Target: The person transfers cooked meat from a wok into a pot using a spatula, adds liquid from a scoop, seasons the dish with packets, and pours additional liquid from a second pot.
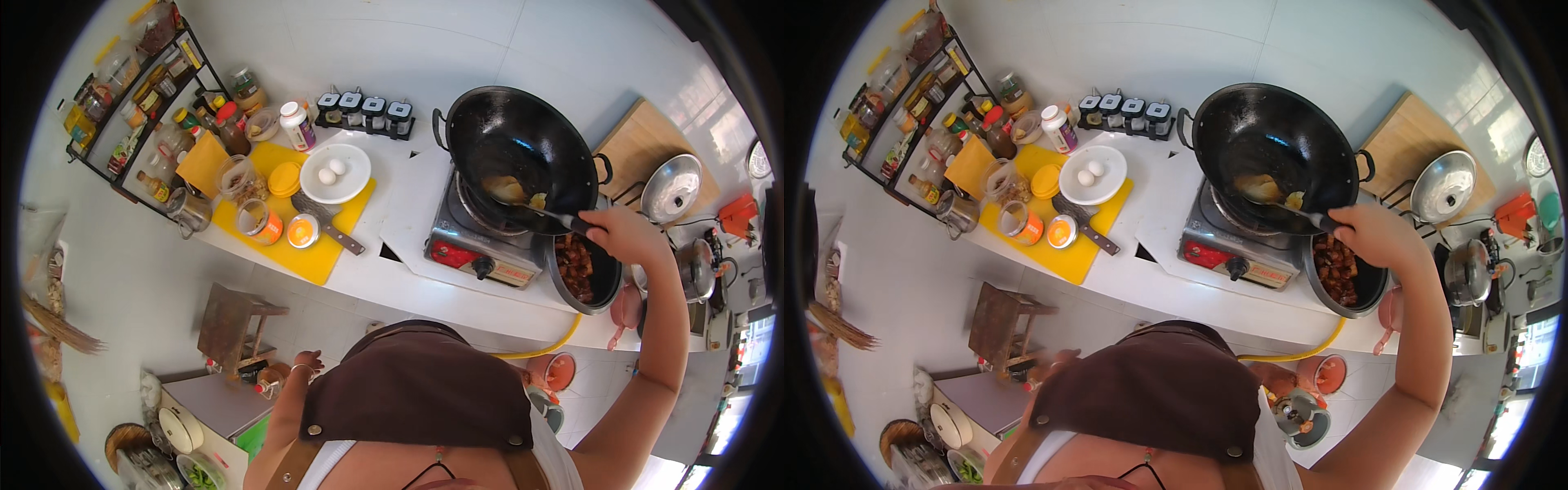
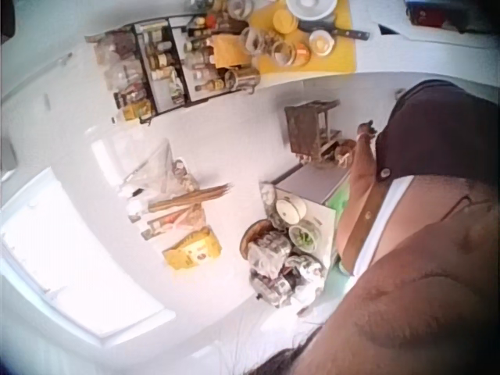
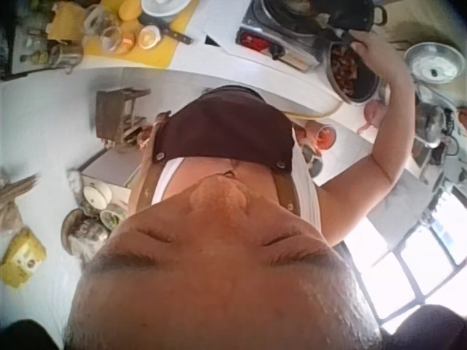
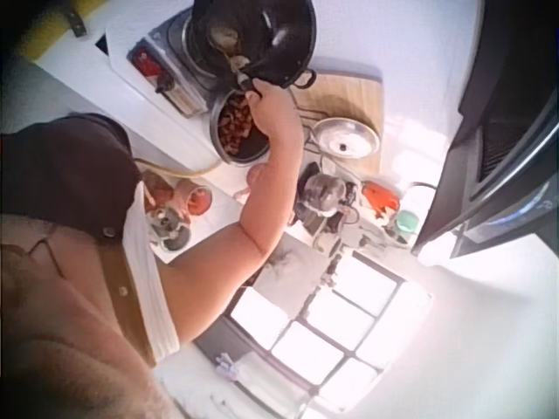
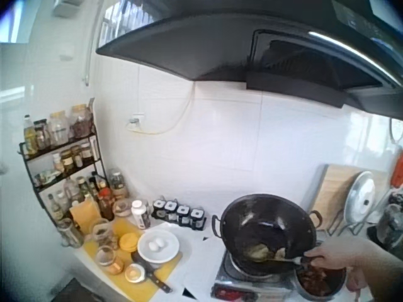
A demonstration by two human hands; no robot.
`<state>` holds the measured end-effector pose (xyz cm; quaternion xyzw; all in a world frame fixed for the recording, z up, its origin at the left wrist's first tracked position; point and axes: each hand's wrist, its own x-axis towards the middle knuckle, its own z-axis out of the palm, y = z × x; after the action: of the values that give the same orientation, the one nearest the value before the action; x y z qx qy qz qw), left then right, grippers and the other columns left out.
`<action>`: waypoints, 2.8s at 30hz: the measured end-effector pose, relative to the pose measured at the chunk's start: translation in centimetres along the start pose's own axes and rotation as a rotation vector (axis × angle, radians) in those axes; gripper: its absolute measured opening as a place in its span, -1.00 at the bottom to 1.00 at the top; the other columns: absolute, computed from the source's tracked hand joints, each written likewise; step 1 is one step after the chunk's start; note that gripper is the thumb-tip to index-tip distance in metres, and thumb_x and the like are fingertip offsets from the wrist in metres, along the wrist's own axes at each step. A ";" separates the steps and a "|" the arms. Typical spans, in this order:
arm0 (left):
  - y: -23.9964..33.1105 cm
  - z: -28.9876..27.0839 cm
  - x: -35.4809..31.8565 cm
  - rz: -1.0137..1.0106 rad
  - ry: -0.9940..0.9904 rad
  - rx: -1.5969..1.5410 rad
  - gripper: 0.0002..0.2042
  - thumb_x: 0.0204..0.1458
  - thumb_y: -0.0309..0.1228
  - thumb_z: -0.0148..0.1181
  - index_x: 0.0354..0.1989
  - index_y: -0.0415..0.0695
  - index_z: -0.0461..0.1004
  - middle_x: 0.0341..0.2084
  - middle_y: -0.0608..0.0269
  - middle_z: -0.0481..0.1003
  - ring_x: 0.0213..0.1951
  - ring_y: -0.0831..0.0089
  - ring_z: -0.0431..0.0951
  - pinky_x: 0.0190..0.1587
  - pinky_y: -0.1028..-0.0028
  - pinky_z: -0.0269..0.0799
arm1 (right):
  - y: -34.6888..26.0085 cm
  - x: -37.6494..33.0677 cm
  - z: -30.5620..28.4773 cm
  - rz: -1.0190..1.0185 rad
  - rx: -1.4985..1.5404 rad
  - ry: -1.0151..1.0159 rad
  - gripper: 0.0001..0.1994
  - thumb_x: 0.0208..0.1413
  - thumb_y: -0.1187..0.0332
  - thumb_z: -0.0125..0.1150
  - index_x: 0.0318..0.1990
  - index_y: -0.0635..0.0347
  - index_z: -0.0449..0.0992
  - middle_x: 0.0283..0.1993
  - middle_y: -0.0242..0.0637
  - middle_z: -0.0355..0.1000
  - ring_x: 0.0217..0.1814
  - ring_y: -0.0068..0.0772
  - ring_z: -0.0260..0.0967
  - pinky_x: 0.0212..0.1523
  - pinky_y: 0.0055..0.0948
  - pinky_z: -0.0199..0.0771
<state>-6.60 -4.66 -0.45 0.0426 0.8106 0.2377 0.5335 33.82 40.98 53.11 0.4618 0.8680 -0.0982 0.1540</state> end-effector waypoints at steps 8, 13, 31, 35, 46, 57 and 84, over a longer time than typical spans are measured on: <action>-0.3 -0.7 -0.3 -0.120 0.037 -0.285 -0.68 0.08 -0.22 0.13 -0.17 -0.25 0.42 -0.38 0.08 0.53 -0.45 0.25 0.58 -0.46 0.30 0.43 | 3.1 2.8 1.6 0.008 0.063 0.101 -0.70 0.06 0.34 0.07 -0.07 0.30 0.47 -0.14 0.05 0.45 -0.04 0.06 0.37 -0.03 -0.17 0.36; -2.5 -1.0 -0.5 0.126 -0.059 0.134 -0.67 0.11 -0.18 0.09 -0.19 -0.25 0.43 -0.37 0.05 0.55 -0.38 0.23 0.59 -0.45 0.32 0.44 | 0.5 0.4 -0.8 -0.008 0.055 -0.047 -0.68 0.07 0.42 0.07 0.01 0.24 0.46 -0.46 -0.18 0.44 -0.66 -0.44 0.33 -0.48 -0.40 0.37; -8.0 -1.5 7.1 0.183 -0.094 0.450 -0.64 0.04 -0.24 0.14 -0.17 -0.33 0.41 -0.37 -0.03 0.55 -0.44 0.20 0.59 -0.43 0.27 0.51 | 0.8 3.3 2.5 -0.061 -0.038 0.185 -0.78 0.08 0.27 0.03 -0.23 0.20 0.49 -0.25 -0.01 0.46 -0.13 0.04 0.40 -0.13 -0.10 0.40; -7.0 -2.7 8.0 0.338 -0.110 0.403 -0.65 0.04 -0.27 0.14 -0.14 -0.33 0.40 -0.37 -0.02 0.54 -0.50 0.20 0.58 -0.46 0.31 0.52 | 2.8 4.4 2.9 0.072 -0.056 0.096 -0.72 0.12 0.25 0.03 -0.11 0.21 0.50 -0.16 -0.06 0.48 -0.05 -0.03 0.40 -0.07 -0.16 0.40; -7.6 -2.6 9.1 0.449 0.002 0.979 -0.57 -0.05 -0.04 0.15 -0.08 -0.05 0.47 -0.31 0.00 0.54 -0.13 0.05 0.52 -0.12 0.14 0.42 | 2.5 3.7 3.0 0.077 -0.048 0.138 -0.73 0.11 0.28 0.04 -0.10 0.18 0.49 -0.14 -0.07 0.47 -0.07 -0.04 0.41 -0.07 -0.18 0.41; -6.7 -3.9 9.0 0.658 -0.043 1.200 -0.69 -0.07 -0.19 0.16 -0.17 -0.05 0.46 -0.36 0.00 0.54 -0.23 0.00 0.53 -0.18 0.12 0.44 | 1.5 0.8 2.4 0.121 -0.025 0.083 -0.73 0.12 0.25 0.03 -0.05 0.03 0.50 -0.13 -0.14 0.47 -0.03 -0.09 0.40 -0.07 -0.17 0.41; -3.9 -2.9 8.2 0.593 -0.004 1.040 -0.63 -0.09 -0.17 0.17 -0.10 -0.02 0.49 -0.28 -0.03 0.54 -0.16 0.03 0.53 -0.15 0.16 0.44 | 4.0 -7.2 14.1 0.446 -0.208 0.959 -0.37 -0.13 0.55 0.13 0.22 0.19 0.23 -0.31 -0.21 0.31 -0.34 -0.19 0.39 -0.42 -0.31 0.43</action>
<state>-11.93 -6.45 -8.20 0.5232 0.7732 -0.0518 0.3548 43.37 33.26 42.44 0.6104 0.7268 0.2453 -0.1977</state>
